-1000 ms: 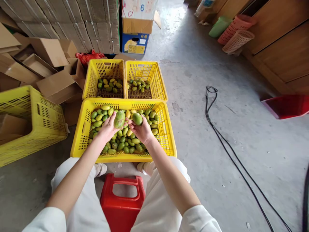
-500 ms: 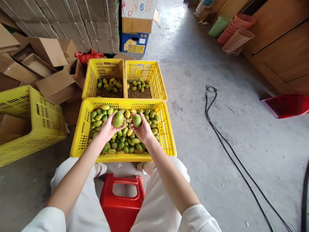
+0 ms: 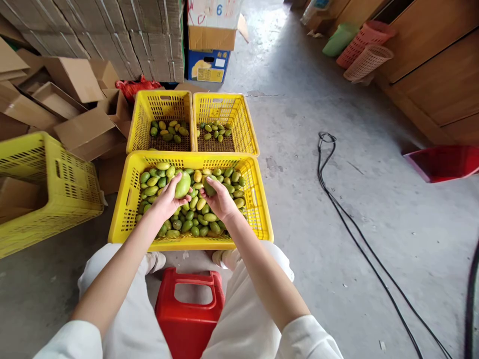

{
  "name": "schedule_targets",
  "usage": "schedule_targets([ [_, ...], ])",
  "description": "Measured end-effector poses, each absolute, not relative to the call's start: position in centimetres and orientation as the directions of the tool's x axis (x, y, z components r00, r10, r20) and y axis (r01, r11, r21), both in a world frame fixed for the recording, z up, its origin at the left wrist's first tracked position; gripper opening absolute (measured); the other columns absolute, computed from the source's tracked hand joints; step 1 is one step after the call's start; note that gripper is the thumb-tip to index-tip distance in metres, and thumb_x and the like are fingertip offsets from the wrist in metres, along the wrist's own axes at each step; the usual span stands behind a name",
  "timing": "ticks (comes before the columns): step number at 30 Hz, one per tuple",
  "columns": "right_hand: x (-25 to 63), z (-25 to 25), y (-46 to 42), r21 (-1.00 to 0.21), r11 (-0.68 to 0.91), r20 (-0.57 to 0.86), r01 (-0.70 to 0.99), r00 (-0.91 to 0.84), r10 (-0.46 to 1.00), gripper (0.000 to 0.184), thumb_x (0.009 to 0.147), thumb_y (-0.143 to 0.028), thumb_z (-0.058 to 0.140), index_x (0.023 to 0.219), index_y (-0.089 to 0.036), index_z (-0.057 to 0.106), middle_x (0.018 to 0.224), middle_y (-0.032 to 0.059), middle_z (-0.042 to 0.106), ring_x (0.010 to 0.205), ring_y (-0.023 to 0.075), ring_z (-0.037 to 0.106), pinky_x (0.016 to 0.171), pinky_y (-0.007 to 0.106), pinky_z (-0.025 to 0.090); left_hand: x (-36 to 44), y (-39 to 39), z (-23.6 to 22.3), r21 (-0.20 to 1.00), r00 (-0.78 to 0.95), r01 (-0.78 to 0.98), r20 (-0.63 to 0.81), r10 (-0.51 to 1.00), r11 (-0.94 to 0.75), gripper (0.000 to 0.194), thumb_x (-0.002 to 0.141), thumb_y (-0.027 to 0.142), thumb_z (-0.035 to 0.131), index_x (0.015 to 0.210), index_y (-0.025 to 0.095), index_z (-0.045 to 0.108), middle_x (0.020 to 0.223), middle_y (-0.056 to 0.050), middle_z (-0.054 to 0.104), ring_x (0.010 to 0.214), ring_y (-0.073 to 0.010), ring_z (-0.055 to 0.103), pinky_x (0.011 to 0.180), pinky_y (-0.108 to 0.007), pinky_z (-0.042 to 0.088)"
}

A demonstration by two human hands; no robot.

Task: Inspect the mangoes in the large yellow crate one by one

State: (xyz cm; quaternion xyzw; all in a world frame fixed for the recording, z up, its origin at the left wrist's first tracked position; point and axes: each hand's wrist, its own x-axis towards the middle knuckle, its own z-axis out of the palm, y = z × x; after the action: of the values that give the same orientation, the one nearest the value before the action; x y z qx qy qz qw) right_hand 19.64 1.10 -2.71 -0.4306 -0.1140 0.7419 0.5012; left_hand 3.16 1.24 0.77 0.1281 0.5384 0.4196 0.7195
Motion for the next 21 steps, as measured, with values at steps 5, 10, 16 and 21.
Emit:
schedule_targets([
  [5, 19.65, -2.54, 1.28, -0.592, -0.519, -0.549, -0.616, -0.163, 0.82, 0.031, 0.102, -0.054, 0.073, 0.091, -0.026, 0.065, 0.08, 0.0014, 0.075, 0.073, 0.0177, 0.064, 0.056, 0.024, 0.047, 3.13, 1.64, 0.58, 0.61, 0.039, -0.488, -0.7, 0.713, 0.624, 0.037, 0.111, 0.05, 0.059, 0.105, 0.017, 0.075, 0.081, -0.006, 0.075, 0.064, -0.0159, 0.069, 0.052, -0.021, 0.053],
  [10, 19.95, -2.55, 1.52, -0.559, -0.522, -0.55, -0.644, -0.183, 0.815, 0.035, 0.107, -0.056, 0.066, 0.091, -0.025, 0.063, 0.083, 0.0005, 0.077, 0.057, 0.0123, 0.046, 0.047, 0.021, 0.038, 3.03, 1.73, 0.54, 0.649, 0.0, -0.45, -0.687, 0.726, 0.613, 0.041, 0.117, 0.038, 0.044, 0.111, 0.016, 0.077, 0.084, -0.006, 0.078, 0.062, -0.0134, 0.065, 0.055, -0.021, 0.052],
  [16, 19.73, -2.9, 1.56, -0.514, -0.492, -0.56, -0.703, -0.16, 0.813, 0.018, 0.098, -0.039, 0.079, 0.103, -0.026, 0.069, 0.088, 0.0003, 0.074, 0.071, 0.0182, 0.07, 0.06, 0.029, 0.064, 3.04, 1.48, 0.48, 0.636, 0.013, -0.46, -0.692, 0.721, 0.619, 0.045, 0.118, 0.049, 0.047, 0.115, 0.015, 0.077, 0.076, -0.006, 0.076, 0.066, -0.0181, 0.07, 0.058, -0.025, 0.054],
  [21, 19.6, -2.46, 1.46, -0.511, -0.484, -0.544, -0.71, -0.168, 0.822, 0.024, 0.096, -0.042, 0.086, 0.097, -0.025, 0.069, 0.089, 0.001, 0.076, 0.071, 0.016, 0.07, 0.061, 0.027, 0.063, 2.66, 1.69, 0.33, 0.658, 0.046, -0.435, -0.665, 0.745, 0.614, 0.041, 0.116, 0.051, 0.05, 0.108, 0.018, 0.073, 0.087, -0.007, 0.078, 0.07, -0.0174, 0.072, 0.061, -0.026, 0.057],
])
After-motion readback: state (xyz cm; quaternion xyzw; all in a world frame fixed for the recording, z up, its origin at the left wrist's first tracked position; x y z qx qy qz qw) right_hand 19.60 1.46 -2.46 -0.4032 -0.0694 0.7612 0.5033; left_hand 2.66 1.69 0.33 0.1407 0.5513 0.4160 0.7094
